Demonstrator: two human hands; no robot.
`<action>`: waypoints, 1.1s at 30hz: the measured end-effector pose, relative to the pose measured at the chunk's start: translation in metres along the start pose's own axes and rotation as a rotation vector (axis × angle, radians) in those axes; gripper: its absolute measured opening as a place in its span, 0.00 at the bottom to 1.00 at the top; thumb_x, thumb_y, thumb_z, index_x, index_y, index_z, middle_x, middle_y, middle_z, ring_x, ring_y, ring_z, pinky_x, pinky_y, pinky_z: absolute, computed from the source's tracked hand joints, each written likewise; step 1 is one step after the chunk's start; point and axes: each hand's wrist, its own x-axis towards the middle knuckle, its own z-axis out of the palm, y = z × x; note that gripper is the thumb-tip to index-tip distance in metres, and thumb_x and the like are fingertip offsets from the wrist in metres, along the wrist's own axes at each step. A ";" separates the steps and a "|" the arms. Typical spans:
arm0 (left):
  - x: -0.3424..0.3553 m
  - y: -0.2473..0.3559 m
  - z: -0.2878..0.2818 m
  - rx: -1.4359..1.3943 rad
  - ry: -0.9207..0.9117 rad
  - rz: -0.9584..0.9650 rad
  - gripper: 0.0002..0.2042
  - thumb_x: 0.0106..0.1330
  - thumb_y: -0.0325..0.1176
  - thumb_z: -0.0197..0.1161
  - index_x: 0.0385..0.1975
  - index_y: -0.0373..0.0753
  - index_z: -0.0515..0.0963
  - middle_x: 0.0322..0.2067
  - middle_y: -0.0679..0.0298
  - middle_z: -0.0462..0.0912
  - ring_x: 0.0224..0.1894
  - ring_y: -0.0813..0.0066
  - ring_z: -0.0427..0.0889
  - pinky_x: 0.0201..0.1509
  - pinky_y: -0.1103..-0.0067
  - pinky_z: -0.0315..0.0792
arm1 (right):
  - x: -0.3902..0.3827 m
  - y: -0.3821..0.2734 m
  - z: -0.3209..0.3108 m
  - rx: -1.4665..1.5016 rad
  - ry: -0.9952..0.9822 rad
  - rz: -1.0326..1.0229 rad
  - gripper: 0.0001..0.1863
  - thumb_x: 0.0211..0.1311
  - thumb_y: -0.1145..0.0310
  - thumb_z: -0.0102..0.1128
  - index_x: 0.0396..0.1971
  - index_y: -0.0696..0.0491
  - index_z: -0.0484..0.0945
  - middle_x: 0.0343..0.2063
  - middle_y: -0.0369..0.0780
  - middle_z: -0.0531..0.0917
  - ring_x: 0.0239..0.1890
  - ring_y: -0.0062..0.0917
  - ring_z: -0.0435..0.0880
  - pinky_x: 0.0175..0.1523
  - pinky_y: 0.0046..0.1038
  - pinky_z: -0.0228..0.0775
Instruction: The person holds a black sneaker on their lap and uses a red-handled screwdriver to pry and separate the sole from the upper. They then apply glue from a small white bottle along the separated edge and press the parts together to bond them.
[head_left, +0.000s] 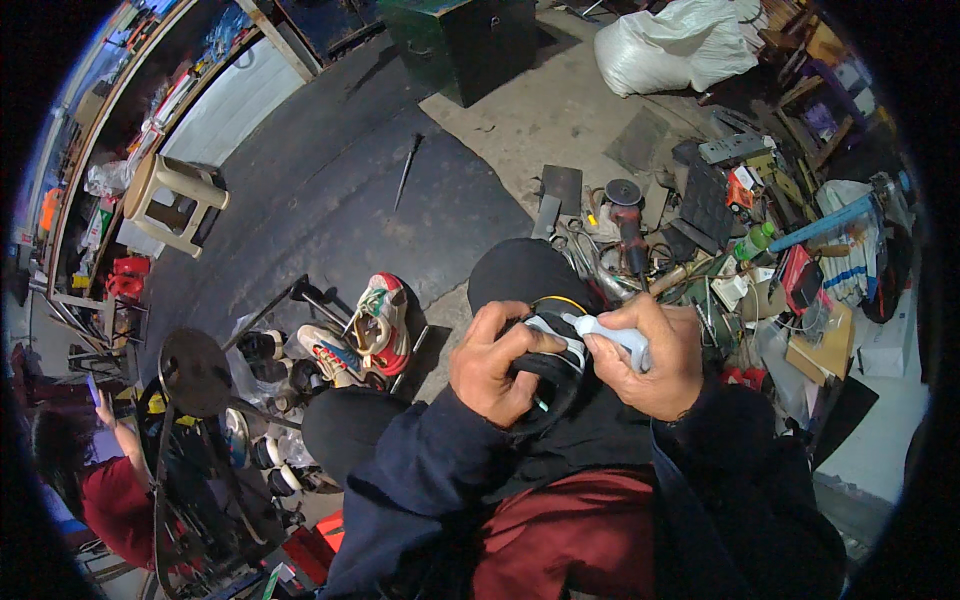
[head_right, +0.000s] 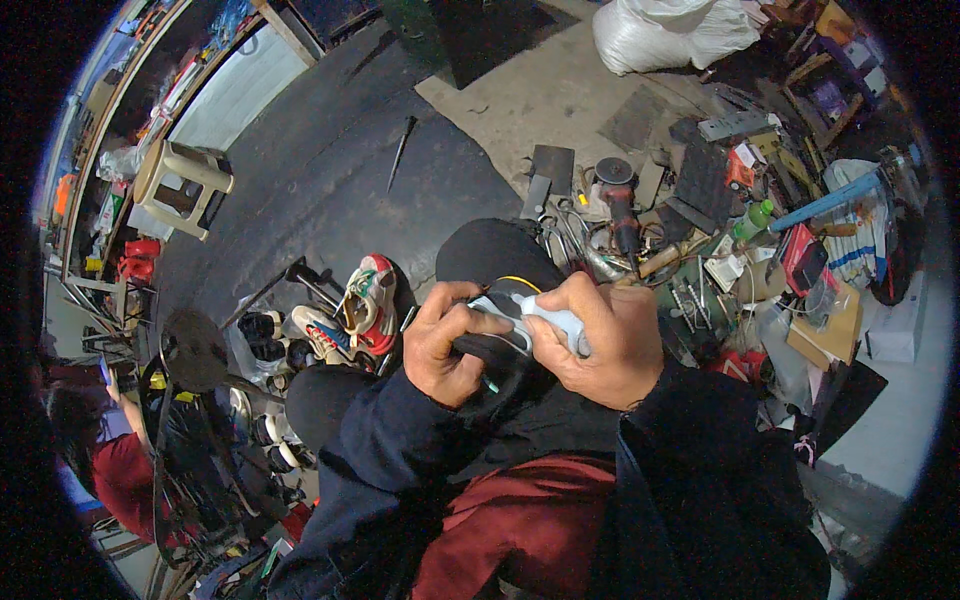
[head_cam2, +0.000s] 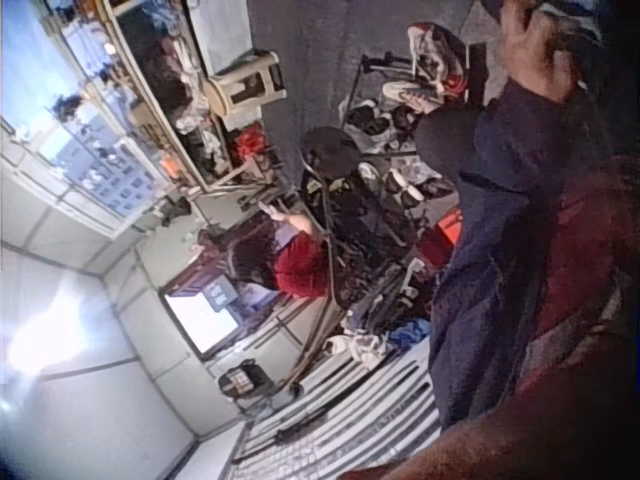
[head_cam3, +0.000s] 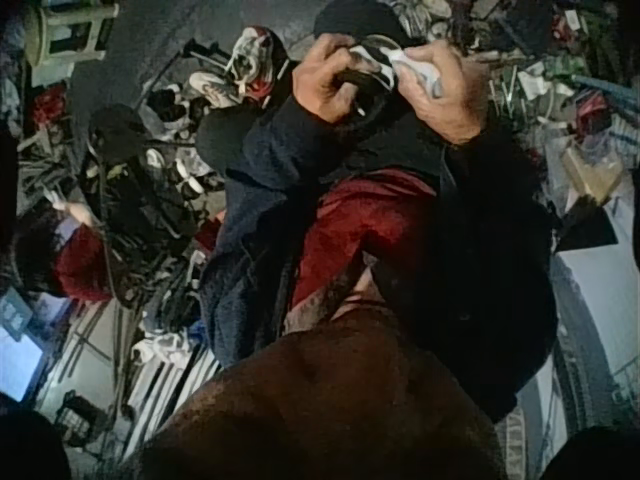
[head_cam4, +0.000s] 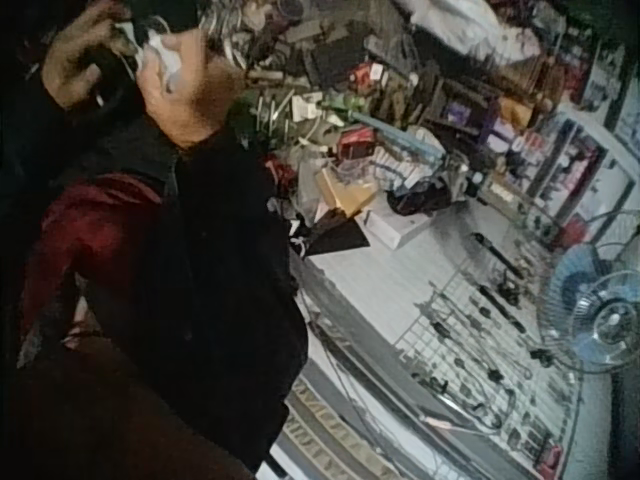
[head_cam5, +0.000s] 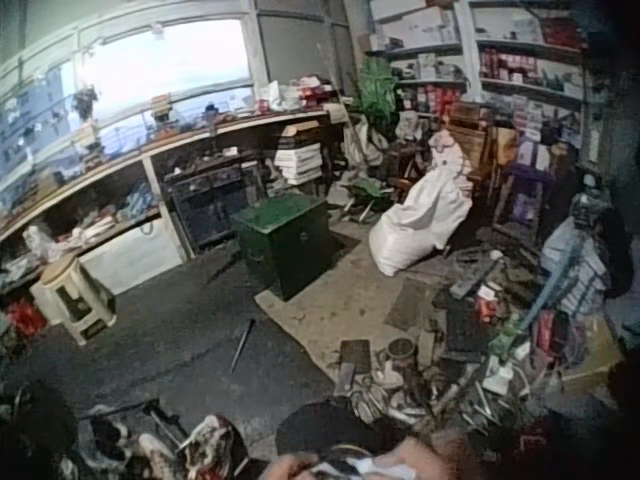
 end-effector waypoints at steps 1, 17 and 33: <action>0.000 0.000 0.000 0.007 -0.002 -0.010 0.14 0.54 0.23 0.65 0.40 0.42 0.89 0.47 0.47 0.83 0.48 0.51 0.87 0.53 0.69 0.79 | 0.000 0.000 0.000 0.038 -0.008 0.026 0.13 0.58 0.70 0.78 0.37 0.54 0.80 0.23 0.45 0.86 0.24 0.38 0.89 0.28 0.36 0.77; 0.003 0.008 -0.002 -0.024 0.007 -0.006 0.18 0.50 0.20 0.63 0.41 0.45 0.88 0.47 0.52 0.83 0.50 0.51 0.85 0.53 0.67 0.80 | -0.010 0.030 -0.005 0.855 0.209 0.529 0.24 0.75 0.56 0.61 0.59 0.61 0.76 0.37 0.40 0.87 0.32 0.16 0.79 0.40 0.21 0.71; 0.035 0.023 0.001 -0.161 -0.148 -0.343 0.26 0.55 0.32 0.76 0.53 0.39 0.75 0.48 0.54 0.85 0.50 0.58 0.88 0.57 0.71 0.78 | -0.019 0.064 0.031 1.072 0.157 0.535 0.27 0.79 0.57 0.52 0.65 0.63 0.72 0.38 0.38 0.81 0.38 0.19 0.76 0.48 0.24 0.67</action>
